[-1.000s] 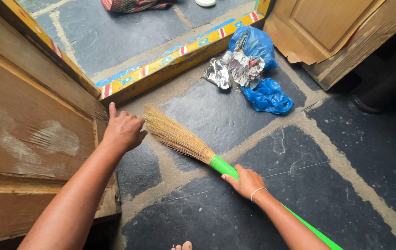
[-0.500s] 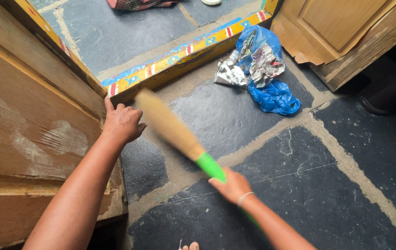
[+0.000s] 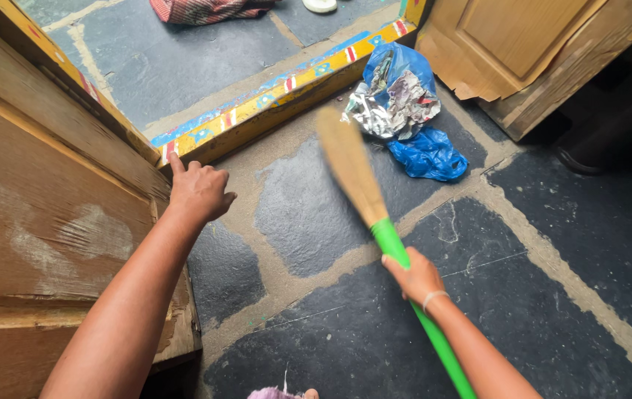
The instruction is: The person sweeps debris on a tiled floor using a broom and collects the trash into a blue plastic bag. They also pick up larger pieces of trash by hand and place them into the bag.
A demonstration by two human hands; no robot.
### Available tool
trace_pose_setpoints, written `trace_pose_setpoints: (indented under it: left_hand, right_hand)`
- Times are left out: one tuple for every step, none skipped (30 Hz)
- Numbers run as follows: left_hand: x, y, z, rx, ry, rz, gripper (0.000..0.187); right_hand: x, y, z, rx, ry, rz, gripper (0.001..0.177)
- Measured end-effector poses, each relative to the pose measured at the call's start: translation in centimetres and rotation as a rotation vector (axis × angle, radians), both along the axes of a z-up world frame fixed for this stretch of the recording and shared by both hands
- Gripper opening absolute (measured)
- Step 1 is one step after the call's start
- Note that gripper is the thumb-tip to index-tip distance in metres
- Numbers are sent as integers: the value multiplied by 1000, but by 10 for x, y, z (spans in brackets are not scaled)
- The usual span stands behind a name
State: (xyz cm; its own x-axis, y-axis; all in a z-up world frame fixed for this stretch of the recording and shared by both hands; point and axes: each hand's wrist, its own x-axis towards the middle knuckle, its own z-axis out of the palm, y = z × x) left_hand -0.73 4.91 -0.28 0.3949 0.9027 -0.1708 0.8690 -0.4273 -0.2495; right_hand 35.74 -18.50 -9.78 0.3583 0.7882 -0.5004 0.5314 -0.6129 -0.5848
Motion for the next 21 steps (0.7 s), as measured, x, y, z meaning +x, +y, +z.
trace_pose_setpoints:
  left_hand:
    - [0,1,1,-3,3,11,39]
    - [2,2,1,-6,6,21,39]
    - [4,3,1,-9,9,31,40]
    - [7,5,2,-18,21,28,41]
    - [11,6,2,-28,31,27,42]
    - [15,7,3,-38,42,25,43]
    - [19,6,5,-34,42,18,43]
    - [24,6,8,-30,42,11,43]
    - [28,6,12,-23,41,5,43]
    - [31,7,18,-13,43,-5,44]
    - [35,7,24,-4,43,-15,45]
    - [39,8,30,4,44,-25,45]
    - [43,11,40,15,48,-19,44]
    - [48,15,51,25,53,-13,43]
    - [52,17,62,32,57,-6,42]
    - [57,20,74,60,36,-6,42]
    - [63,23,87,89,15,-10,43]
    - [70,26,100,118,-6,-14,44]
    - [78,29,114,105,-21,0,43]
    - [88,32,127,93,-36,14,43]
    - [98,33,135,77,-48,28,42]
  right_hand:
    - [-1,-11,4,6,-46,74,52]
    - [-8,-27,5,85,-97,209,54]
    - [-14,-41,7,162,-148,343,56]
    - [-23,-54,8,54,-142,415,57]
    - [-33,-66,9,-56,-136,486,59]
    - [-38,-71,9,-77,-136,530,59]
    - [-42,-77,8,-97,-133,573,60]
    - [-44,-81,6,-117,-130,617,60]
    - [-40,-78,3,-106,-172,549,60]
    - [-31,-69,1,-94,-214,480,61]
    - [-22,-64,0,-84,-257,411,62]
    - [-14,-61,0,-62,-283,332,61]
    - [-6,-55,3,-34,-311,254,60]
    - [2,-51,9,-6,-339,174,60]
    - [10,-52,18,-18,-340,191,59]
    - [18,-57,29,-29,-342,207,59]
    - [26,-65,41,-41,-344,218,58]
    - [33,-77,52,-25,-314,304,58]
    - [40,-92,62,-8,-284,390,57]
    - [49,-106,70,-55,-234,494,58]
    - [56,-121,73,-105,-178,599,59]
